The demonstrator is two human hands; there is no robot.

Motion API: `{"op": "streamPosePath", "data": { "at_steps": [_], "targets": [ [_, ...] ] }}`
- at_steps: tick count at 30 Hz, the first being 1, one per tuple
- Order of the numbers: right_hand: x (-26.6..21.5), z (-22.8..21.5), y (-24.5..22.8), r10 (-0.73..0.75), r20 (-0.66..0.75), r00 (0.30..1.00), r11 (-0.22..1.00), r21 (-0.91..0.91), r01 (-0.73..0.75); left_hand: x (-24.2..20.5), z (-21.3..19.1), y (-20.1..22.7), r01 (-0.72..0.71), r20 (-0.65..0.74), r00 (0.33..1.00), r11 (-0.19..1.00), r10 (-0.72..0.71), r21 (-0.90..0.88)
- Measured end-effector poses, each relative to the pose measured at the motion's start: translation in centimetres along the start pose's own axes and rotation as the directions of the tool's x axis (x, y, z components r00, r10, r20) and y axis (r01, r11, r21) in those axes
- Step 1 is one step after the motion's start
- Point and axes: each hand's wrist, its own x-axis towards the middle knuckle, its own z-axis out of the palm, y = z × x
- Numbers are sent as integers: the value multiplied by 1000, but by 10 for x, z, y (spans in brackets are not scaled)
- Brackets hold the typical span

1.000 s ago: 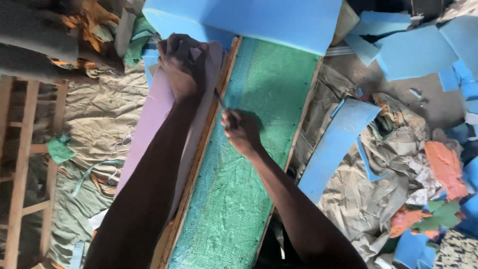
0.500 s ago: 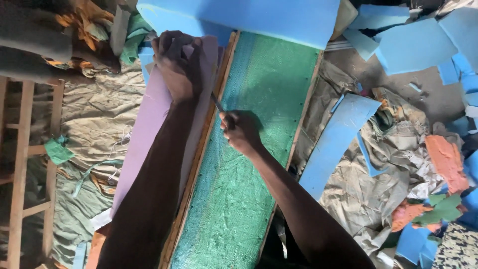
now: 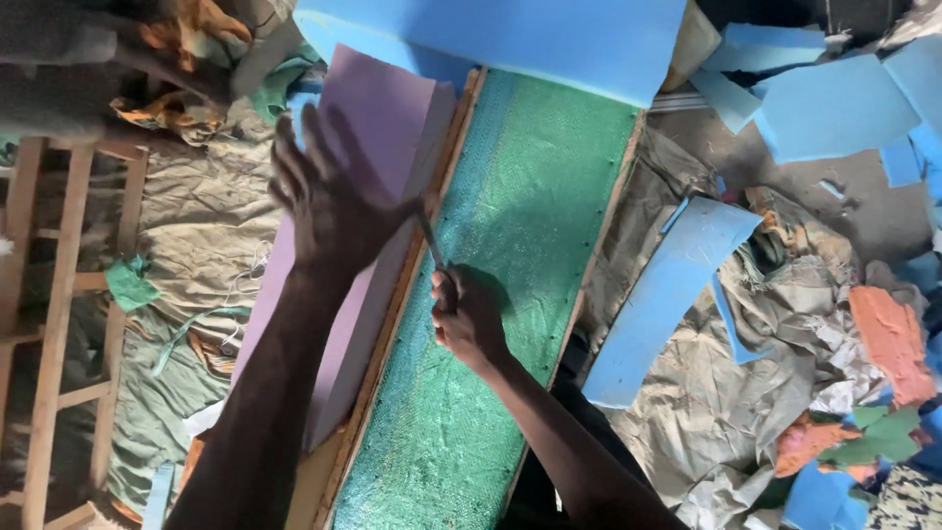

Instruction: The person strips several long foam strips from a wooden frame using a long knife to cut through the adhesive.

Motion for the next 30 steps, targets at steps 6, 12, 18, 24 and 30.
{"op": "streamPosePath", "data": {
  "at_steps": [6,12,18,24,30],
  "targets": [
    [14,15,2,-222,-47,974,920,-340,194,-57,24,-28,-32,-364,930,974,-54,-226],
    [26,18,57,-362,-103,926,829,-490,270,-60,31,-41,-102,-407,913,961,-11,-255],
    [-3,42,61,-120,-139,983,989,67,131,-54,36,-52,-141,-454,891,945,-8,-295],
    [-19,61,35,-237,-161,958,969,-104,222,-46,68,-61,-211,-524,846,965,100,-157],
    [-56,74,58,-321,-221,921,944,-151,293,-33,71,-64,-175,-547,834,974,68,-146]
  ]
}}
